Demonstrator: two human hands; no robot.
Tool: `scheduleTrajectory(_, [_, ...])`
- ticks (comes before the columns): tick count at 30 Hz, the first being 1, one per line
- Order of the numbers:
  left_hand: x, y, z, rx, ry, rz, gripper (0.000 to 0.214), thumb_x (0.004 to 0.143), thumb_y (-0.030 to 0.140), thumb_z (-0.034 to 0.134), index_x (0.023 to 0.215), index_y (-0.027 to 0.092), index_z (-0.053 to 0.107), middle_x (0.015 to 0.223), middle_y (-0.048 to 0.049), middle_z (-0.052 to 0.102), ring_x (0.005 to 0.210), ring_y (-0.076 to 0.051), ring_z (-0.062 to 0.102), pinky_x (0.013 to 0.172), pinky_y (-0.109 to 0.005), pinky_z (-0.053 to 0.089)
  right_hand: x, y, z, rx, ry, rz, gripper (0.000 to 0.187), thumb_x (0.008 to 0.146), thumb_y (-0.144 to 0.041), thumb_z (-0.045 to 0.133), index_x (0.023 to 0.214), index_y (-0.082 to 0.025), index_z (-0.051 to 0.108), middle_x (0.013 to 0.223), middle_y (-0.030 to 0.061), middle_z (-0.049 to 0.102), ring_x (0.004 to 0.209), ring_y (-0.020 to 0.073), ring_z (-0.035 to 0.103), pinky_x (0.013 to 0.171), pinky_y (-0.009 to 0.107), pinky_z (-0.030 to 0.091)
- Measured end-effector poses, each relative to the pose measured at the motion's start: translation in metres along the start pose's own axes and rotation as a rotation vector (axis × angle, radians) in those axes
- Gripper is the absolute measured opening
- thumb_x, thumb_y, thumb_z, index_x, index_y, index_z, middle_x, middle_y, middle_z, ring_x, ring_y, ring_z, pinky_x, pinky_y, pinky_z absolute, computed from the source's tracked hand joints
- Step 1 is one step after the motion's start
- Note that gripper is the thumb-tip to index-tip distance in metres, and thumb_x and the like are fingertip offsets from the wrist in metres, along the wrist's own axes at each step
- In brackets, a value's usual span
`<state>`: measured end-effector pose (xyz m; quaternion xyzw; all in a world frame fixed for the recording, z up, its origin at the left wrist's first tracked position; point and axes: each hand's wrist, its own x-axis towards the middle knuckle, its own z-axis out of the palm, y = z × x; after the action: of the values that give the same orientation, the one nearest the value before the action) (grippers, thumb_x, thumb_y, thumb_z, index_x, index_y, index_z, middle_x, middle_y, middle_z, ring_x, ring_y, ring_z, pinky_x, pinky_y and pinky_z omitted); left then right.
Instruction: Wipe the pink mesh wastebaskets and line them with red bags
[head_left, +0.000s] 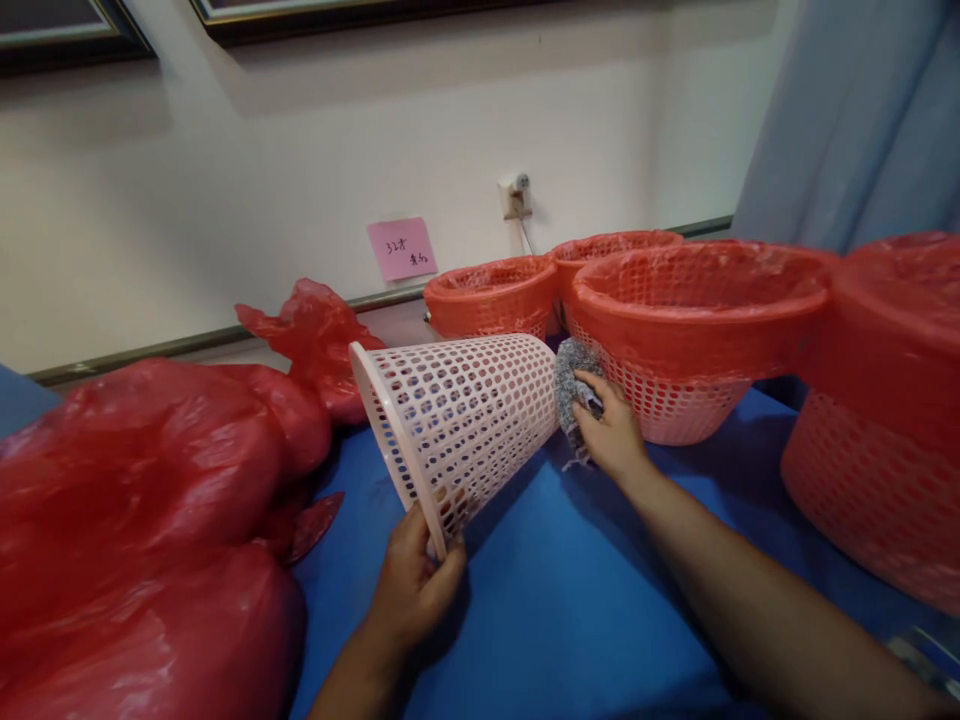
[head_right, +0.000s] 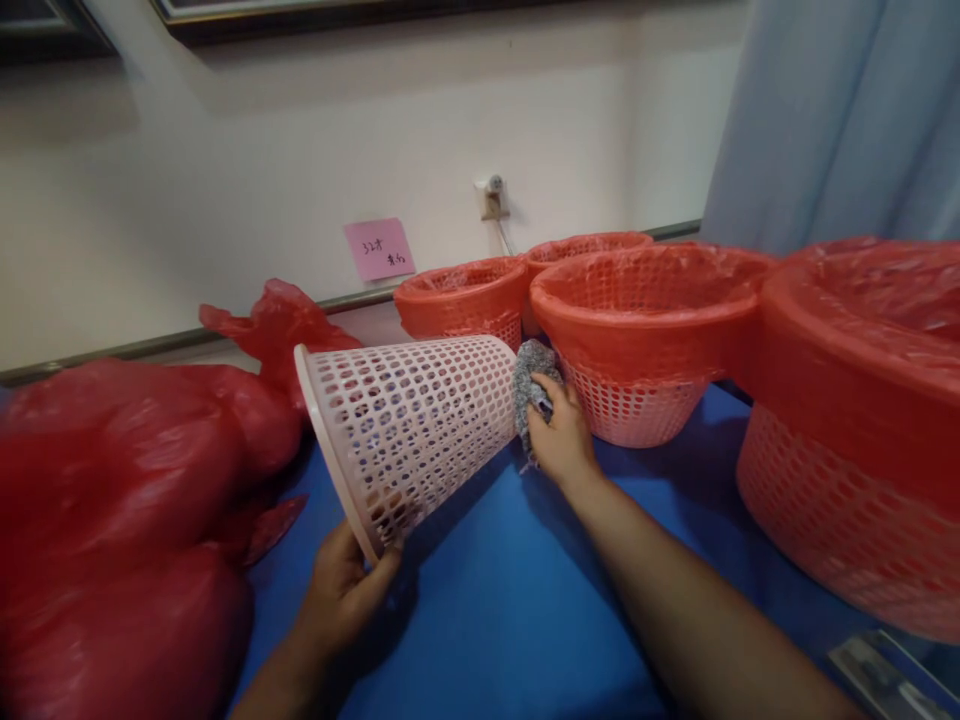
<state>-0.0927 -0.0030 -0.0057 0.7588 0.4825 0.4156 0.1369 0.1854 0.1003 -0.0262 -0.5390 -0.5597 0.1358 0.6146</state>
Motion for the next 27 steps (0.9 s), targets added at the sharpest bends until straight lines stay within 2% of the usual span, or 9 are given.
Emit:
scheduleTrajectory(3, [0.001, 0.003, 0.001, 0.043, -0.152, 0.054, 0.05, 0.084, 0.021, 0.06, 0.134, 0.021, 0.065, 0.133, -0.0134, 0.071, 0.12, -0.033, 0.069, 0.106, -0.053, 0.056, -0.007, -0.006, -0.001, -0.011, -0.061, -0.126, 0.049, 0.086, -0.021, 0.057, 0.134, -0.026, 0.066, 0.138, 0.0121, 0.059, 0.131, 0.0292, 0.059, 0.113, 0.053, 0.049])
scheduleTrajectory(6, [0.005, 0.008, 0.003, 0.063, -0.251, 0.088, 0.057, 0.08, 0.018, 0.061, 0.137, 0.02, 0.062, 0.135, -0.0144, 0.069, 0.124, -0.035, 0.066, 0.11, -0.057, 0.052, -0.031, -0.029, -0.004, 0.02, -0.229, -0.453, 0.061, 0.081, -0.012, 0.055, 0.14, -0.028, 0.061, 0.152, 0.0111, 0.048, 0.138, 0.0283, 0.054, 0.114, 0.05, 0.049])
scheduleTrajectory(9, [0.008, 0.014, 0.007, 0.062, -0.335, 0.092, 0.057, 0.081, 0.018, 0.062, 0.138, 0.021, 0.06, 0.135, -0.0134, 0.068, 0.125, -0.034, 0.065, 0.111, -0.055, 0.051, -0.05, -0.051, -0.012, 0.11, -0.334, -0.762, 0.065, 0.078, -0.013, 0.055, 0.141, -0.027, 0.06, 0.149, 0.0112, 0.05, 0.127, 0.0281, 0.059, 0.103, 0.048, 0.055])
scheduleTrajectory(11, [0.008, 0.018, 0.008, 0.041, -0.358, 0.094, 0.054, 0.086, 0.02, 0.063, 0.139, 0.023, 0.059, 0.136, -0.0116, 0.068, 0.123, -0.032, 0.066, 0.11, -0.052, 0.052, -0.055, -0.06, -0.016, 0.167, -0.341, -0.887, 0.061, 0.078, -0.017, 0.054, 0.138, -0.027, 0.061, 0.142, 0.0107, 0.054, 0.113, 0.0258, 0.063, 0.092, 0.044, 0.059])
scheduleTrajectory(13, [0.005, 0.019, 0.009, -0.027, -0.273, 0.066, 0.052, 0.091, 0.027, 0.063, 0.142, 0.024, 0.055, 0.137, -0.0114, 0.067, 0.121, -0.03, 0.067, 0.108, -0.05, 0.054, -0.056, -0.065, -0.018, 0.204, -0.346, -0.952, 0.056, 0.079, -0.02, 0.053, 0.134, -0.026, 0.063, 0.137, 0.0112, 0.057, 0.101, 0.0238, 0.063, 0.083, 0.04, 0.059])
scheduleTrajectory(17, [-0.008, 0.015, 0.009, -0.23, 0.076, -0.072, 0.054, 0.094, 0.044, 0.066, 0.142, 0.021, 0.054, 0.131, -0.0119, 0.07, 0.112, -0.029, 0.071, 0.099, -0.043, 0.06, -0.058, -0.069, -0.016, 0.223, -0.418, -1.008, 0.052, 0.079, -0.021, 0.051, 0.129, -0.023, 0.065, 0.131, 0.0118, 0.061, 0.092, 0.0219, 0.063, 0.076, 0.037, 0.058])
scheduleTrajectory(21, [-0.013, 0.005, 0.005, -0.253, 0.15, -0.186, 0.034, 0.095, 0.045, 0.067, 0.116, 0.019, 0.073, 0.112, -0.008, 0.078, 0.099, -0.027, 0.075, 0.091, -0.038, 0.062, -0.057, -0.063, -0.009, 0.193, -0.43, -0.878, 0.053, 0.077, -0.015, 0.053, 0.128, -0.023, 0.065, 0.136, 0.0123, 0.059, 0.109, 0.0241, 0.066, 0.09, 0.04, 0.059])
scheduleTrajectory(24, [-0.01, 0.002, 0.004, -0.27, 0.169, -0.217, 0.038, 0.094, 0.043, 0.068, 0.122, 0.018, 0.073, 0.122, -0.0104, 0.077, 0.113, -0.03, 0.073, 0.102, -0.044, 0.059, -0.041, -0.043, -0.006, 0.086, -0.226, -0.552, 0.054, 0.079, -0.012, 0.055, 0.129, -0.025, 0.065, 0.142, 0.0119, 0.056, 0.128, 0.0274, 0.06, 0.105, 0.046, 0.054])
scheduleTrajectory(27, [-0.008, 0.002, 0.004, -0.234, 0.155, -0.19, 0.038, 0.095, 0.042, 0.067, 0.124, 0.019, 0.074, 0.129, -0.0113, 0.075, 0.12, -0.032, 0.071, 0.11, -0.049, 0.055, -0.017, -0.018, -0.004, -0.044, -0.069, -0.185, 0.049, 0.084, -0.016, 0.055, 0.13, -0.027, 0.066, 0.133, 0.0114, 0.062, 0.124, 0.0289, 0.063, 0.108, 0.052, 0.053])
